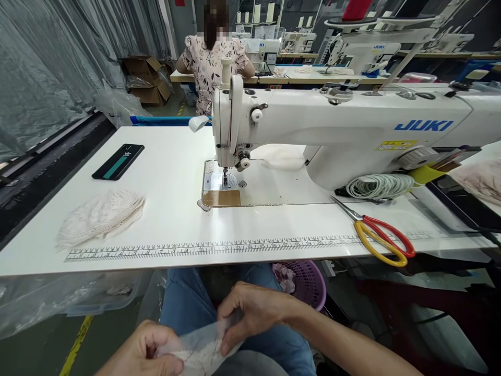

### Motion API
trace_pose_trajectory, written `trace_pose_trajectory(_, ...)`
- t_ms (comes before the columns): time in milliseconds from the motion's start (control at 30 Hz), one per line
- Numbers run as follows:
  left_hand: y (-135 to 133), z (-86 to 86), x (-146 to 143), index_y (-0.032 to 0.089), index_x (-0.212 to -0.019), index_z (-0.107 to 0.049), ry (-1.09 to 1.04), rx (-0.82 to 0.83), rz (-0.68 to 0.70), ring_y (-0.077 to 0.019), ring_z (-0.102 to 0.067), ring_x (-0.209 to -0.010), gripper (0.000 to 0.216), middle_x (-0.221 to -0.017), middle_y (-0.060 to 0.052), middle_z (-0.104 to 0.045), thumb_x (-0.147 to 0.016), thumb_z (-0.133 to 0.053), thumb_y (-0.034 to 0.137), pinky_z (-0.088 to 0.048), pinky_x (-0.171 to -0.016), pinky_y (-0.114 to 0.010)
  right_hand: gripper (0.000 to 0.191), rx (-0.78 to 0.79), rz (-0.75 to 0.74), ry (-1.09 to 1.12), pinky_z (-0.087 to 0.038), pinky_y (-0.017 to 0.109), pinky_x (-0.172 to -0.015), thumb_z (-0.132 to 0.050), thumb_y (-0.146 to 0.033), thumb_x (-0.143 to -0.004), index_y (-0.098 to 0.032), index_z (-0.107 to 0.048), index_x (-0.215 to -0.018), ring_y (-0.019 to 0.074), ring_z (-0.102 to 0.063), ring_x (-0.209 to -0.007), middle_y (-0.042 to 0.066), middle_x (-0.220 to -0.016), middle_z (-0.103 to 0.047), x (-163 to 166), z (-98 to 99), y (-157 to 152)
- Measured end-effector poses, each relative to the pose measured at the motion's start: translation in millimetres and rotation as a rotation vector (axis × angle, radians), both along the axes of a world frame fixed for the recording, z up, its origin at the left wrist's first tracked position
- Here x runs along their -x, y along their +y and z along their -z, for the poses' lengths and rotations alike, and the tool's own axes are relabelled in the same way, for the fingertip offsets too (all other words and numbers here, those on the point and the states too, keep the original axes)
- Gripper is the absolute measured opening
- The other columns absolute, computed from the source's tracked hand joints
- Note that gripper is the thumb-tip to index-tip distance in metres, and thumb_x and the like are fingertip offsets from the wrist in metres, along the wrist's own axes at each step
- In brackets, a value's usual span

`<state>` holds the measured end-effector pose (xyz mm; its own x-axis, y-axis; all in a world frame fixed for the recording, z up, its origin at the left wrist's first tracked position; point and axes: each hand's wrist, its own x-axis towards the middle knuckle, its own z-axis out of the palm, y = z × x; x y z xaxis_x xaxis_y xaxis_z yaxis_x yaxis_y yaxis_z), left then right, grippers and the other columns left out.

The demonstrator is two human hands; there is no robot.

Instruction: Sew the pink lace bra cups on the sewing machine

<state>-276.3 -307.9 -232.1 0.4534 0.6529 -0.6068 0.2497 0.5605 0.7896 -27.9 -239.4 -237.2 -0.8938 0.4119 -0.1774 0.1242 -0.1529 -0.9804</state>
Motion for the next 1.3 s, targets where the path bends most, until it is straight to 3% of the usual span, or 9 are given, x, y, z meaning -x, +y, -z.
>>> trace_pose_trajectory(200, -1.0, 1.5, -1.8, 0.009, -0.065, -0.071, -0.024, 0.001, -0.021, -0.0094, -0.034, -0.052, 0.052, -0.052, 0.002, -0.042, -0.063, -0.071, 0.061, -0.020, -0.050, -0.022, 0.024, -0.040, 0.018, 0.022, -0.039, 0.012, -0.052, -0.075, -0.034, -0.069, -0.012, -0.069, -0.076, 0.0075, -0.055, -0.059, -0.003, -0.066, -0.062, 3.1, 4.2, -1.1)
trace_pose_trajectory(500, 4.9, -15.9, -15.7, 0.012, -0.055, -0.063, 0.064, 0.060, -0.012, -0.0091, -0.028, -0.052, 0.052, -0.049, 0.006, -0.032, -0.057, -0.072, 0.063, -0.018, -0.049, -0.022, 0.038, -0.107, -0.030, -0.040, -0.036, 0.014, -0.049, -0.074, -0.048, -0.068, -0.012, -0.071, -0.080, 0.0079, -0.051, -0.057, -0.003, -0.062, -0.057, 1.9, 5.0, -0.3)
trace_pose_trajectory(633, 5.8, -14.8, -17.9, 0.012, -0.056, -0.062, 0.081, 0.036, -0.001, -0.0094, -0.028, -0.052, 0.046, -0.049, 0.006, -0.032, -0.060, -0.071, 0.056, -0.018, -0.049, -0.022, 0.044, -0.128, -0.019, -0.032, -0.033, 0.015, -0.047, -0.070, -0.054, -0.070, -0.010, -0.069, -0.074, 0.0073, -0.048, -0.055, -0.003, -0.060, -0.054, 5.3, 10.2, -3.1)
trace_pose_trajectory(767, 5.7, -11.0, -20.1, 0.013, -0.055, -0.060, 0.209, -0.021, 0.033, -0.0103, -0.029, -0.055, 0.043, -0.052, 0.005, -0.033, -0.062, -0.068, 0.054, -0.018, -0.050, -0.023, 0.046, -0.170, 0.000, -0.063, -0.030, 0.015, -0.044, -0.075, -0.057, -0.061, -0.013, -0.066, -0.074, 0.0061, -0.045, -0.051, -0.007, -0.056, -0.050, 12.6, 6.7, -7.3)
trace_pose_trajectory(867, 4.6, -6.5, -20.2, 0.014, -0.054, -0.059, 0.268, -0.060, 0.063, -0.0094, -0.026, -0.052, 0.043, -0.049, 0.007, -0.028, -0.064, -0.067, 0.054, -0.015, -0.048, -0.023, 0.046, -0.155, 0.039, -0.056, -0.030, 0.015, -0.044, -0.072, -0.058, -0.065, -0.013, -0.065, -0.071, 0.0056, -0.044, -0.050, -0.007, -0.055, -0.049, 16.1, 3.6, -9.6)
trace_pose_trajectory(1133, 4.3, -3.0, -22.6, 0.010, -0.060, -0.063, 0.133, -0.021, 0.038, -0.0086, -0.026, -0.051, 0.054, -0.051, 0.006, -0.033, -0.062, -0.066, 0.065, -0.015, -0.048, -0.023, 0.045, -0.020, 0.032, -0.054, -0.032, 0.014, -0.046, -0.076, -0.054, -0.062, -0.012, -0.066, -0.075, 0.0059, -0.044, -0.053, -0.005, -0.058, -0.051, 12.7, 5.4, -10.1)
trace_pose_trajectory(1300, 2.1, -6.9, -17.2, 0.013, -0.073, -0.068, 0.119, -0.058, 0.077, -0.0127, -0.041, -0.062, 0.043, -0.061, 0.003, -0.051, -0.059, -0.074, 0.054, -0.031, -0.058, -0.021, 0.044, 0.022, 0.085, -0.042, -0.029, 0.015, -0.044, -0.076, -0.054, -0.063, -0.011, -0.067, -0.073, 0.0053, -0.040, -0.051, -0.005, -0.056, -0.049, 11.6, 8.0, -12.8)
